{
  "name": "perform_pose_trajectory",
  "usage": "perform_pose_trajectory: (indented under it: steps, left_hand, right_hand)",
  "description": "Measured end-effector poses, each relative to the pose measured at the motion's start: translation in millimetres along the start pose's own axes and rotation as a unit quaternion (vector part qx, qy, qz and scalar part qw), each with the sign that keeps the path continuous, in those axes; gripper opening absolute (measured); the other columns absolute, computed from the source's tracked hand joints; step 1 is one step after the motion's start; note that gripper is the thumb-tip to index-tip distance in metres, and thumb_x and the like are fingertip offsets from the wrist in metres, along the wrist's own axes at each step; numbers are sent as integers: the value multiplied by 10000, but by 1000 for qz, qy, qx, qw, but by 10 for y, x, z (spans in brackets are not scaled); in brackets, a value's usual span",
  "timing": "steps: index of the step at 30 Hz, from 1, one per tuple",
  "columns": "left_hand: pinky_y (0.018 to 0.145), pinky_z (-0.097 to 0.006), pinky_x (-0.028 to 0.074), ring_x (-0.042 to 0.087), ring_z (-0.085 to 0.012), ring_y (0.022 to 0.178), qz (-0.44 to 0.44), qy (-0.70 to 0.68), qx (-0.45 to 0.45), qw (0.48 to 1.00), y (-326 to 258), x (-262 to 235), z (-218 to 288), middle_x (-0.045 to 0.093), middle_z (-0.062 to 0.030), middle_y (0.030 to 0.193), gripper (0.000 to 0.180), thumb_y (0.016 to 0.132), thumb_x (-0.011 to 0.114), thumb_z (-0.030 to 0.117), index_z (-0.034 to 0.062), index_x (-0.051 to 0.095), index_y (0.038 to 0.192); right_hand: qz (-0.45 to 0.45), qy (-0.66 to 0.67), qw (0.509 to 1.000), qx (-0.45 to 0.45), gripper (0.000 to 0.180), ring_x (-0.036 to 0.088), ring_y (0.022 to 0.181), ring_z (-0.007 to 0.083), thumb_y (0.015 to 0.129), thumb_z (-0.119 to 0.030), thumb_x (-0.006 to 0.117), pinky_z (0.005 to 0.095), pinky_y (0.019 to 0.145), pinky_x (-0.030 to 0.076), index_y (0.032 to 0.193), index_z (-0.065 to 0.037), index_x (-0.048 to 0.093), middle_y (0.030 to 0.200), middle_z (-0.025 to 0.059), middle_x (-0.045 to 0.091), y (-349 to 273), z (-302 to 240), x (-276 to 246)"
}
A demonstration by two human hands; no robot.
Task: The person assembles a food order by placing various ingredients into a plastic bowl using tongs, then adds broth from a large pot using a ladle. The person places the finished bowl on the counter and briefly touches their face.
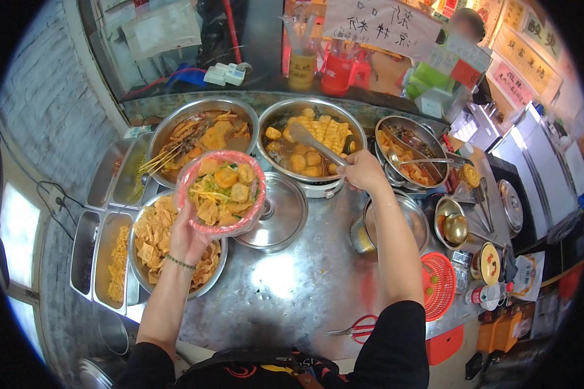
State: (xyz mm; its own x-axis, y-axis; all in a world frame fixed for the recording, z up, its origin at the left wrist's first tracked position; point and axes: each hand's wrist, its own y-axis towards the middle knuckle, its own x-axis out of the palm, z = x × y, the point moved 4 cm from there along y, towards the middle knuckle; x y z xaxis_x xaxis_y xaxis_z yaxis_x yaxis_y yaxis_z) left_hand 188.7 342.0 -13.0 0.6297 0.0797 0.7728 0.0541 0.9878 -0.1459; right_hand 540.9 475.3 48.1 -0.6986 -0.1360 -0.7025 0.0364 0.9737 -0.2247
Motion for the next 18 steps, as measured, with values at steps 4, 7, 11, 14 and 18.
perform_pose_trajectory:
  steps: [4, 7, 11, 14, 18]
  left_hand:
    - [1012, -492, 447, 458, -321, 1278, -26, -14, -16, 999, 228, 175, -114, 421, -144, 1422, 559, 987, 442, 387, 61, 306, 1421]
    - [1003, -488, 456, 469, -316, 1269, 7, 0, -50, 999, 333, 279, -182, 429, -141, 1417, 576, 974, 470, 400, 70, 314, 1419]
    - [991, -482, 466, 476, -308, 1263, 16, 10, -42, 999, 406, 360, -225, 451, -133, 1401, 592, 960, 495, 420, 81, 329, 1415]
    - [984, -487, 467, 478, -306, 1262, 6, 1, -51, 999, 426, 424, -292, 455, -130, 1399, 593, 960, 491, 431, 80, 336, 1413]
    - [987, -484, 467, 476, -308, 1263, 8, -3, -44, 999, 392, 511, -379, 441, -135, 1409, 599, 965, 475, 440, 81, 321, 1419]
  right_hand:
    - [-8, 1, 1000, 26, 172, 578, 484, 111, 792, -164, 693, 266, 419, 456, 870, -11, 711, 627, 37, 624, -44, 153, -113]
    - [16, 54, 998, 9, 173, 573, 479, 107, 799, -153, 688, 265, 419, 455, 907, -19, 712, 641, 28, 620, -173, 127, -257]
    - [-15, 56, 996, -66, 154, 563, 528, 89, 837, -99, 647, 236, 460, 439, 965, -35, 703, 700, 21, 618, -657, -210, -457]
    - [-14, 4, 985, -172, 244, 595, 613, 117, 807, -98, 684, 275, 556, 473, 1034, -8, 684, 737, 17, 635, -1047, -338, -420]
    - [44, -195, 955, -221, 356, 633, 738, 369, 747, -174, 711, 434, 670, 480, 1088, -83, 671, 804, 199, 653, -1458, -609, -222]
